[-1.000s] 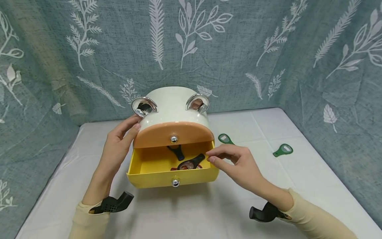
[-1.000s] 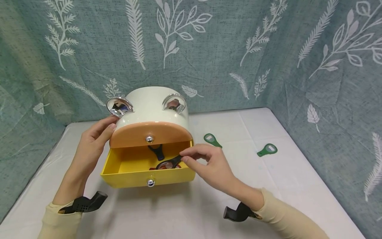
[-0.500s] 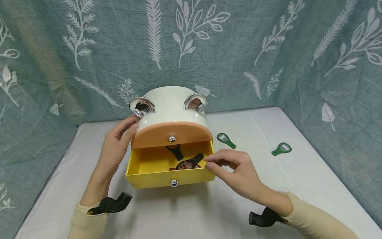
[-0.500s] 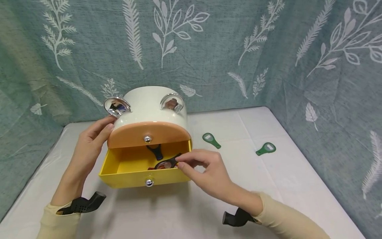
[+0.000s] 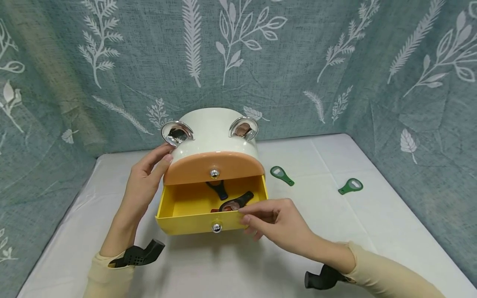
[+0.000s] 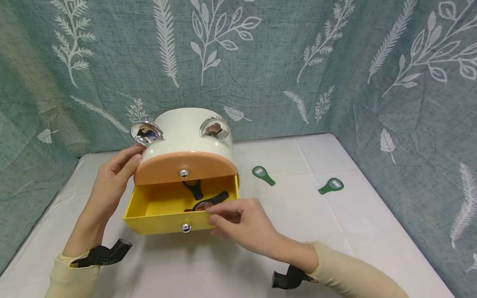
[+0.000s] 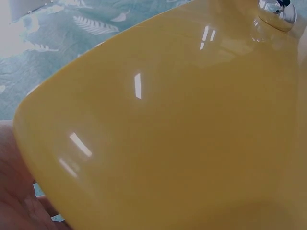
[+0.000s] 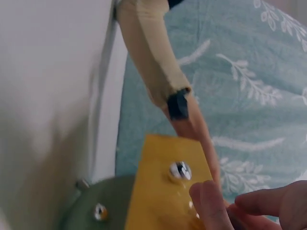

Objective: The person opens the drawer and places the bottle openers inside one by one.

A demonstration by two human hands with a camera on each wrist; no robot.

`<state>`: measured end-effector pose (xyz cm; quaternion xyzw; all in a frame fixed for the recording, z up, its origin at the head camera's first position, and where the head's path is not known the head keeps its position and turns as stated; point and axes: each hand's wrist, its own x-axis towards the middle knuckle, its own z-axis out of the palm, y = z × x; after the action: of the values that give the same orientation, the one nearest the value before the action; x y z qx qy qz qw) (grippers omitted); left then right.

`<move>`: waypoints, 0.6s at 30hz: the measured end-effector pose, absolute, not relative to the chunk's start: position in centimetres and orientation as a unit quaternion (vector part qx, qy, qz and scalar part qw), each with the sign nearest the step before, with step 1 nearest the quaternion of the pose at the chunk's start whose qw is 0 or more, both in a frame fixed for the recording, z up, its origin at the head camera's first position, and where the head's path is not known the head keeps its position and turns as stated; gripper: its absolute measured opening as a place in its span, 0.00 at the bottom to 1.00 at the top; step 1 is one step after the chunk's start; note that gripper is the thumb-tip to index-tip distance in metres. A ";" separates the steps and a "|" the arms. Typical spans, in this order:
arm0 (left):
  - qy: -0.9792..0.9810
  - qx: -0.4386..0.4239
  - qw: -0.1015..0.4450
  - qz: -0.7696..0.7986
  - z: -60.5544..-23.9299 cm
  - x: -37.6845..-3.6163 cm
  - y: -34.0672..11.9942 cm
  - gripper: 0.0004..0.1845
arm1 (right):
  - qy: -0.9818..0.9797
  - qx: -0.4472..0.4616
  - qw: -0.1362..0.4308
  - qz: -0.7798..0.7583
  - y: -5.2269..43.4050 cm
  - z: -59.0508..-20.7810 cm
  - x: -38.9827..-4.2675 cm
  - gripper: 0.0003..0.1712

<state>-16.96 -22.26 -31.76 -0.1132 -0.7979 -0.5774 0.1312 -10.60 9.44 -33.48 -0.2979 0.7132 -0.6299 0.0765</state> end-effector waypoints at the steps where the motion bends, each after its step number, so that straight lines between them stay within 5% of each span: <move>1: -0.798 -0.114 0.132 -0.577 -31.7 -17.0 -22.3 0.25 | 0.714 -0.300 0.081 -0.627 9.1 -33.7 -10.5 0.11; 18: -0.794 -0.114 0.126 -0.583 -31.7 -16.9 -22.3 0.25 | 0.698 -0.259 0.145 -0.651 5.8 -36.5 -9.8 0.16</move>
<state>-16.91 -22.34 -31.68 -0.1141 -0.7943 -0.5832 0.1263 -9.76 5.79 -36.48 -0.2594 0.6984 -0.6511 0.1451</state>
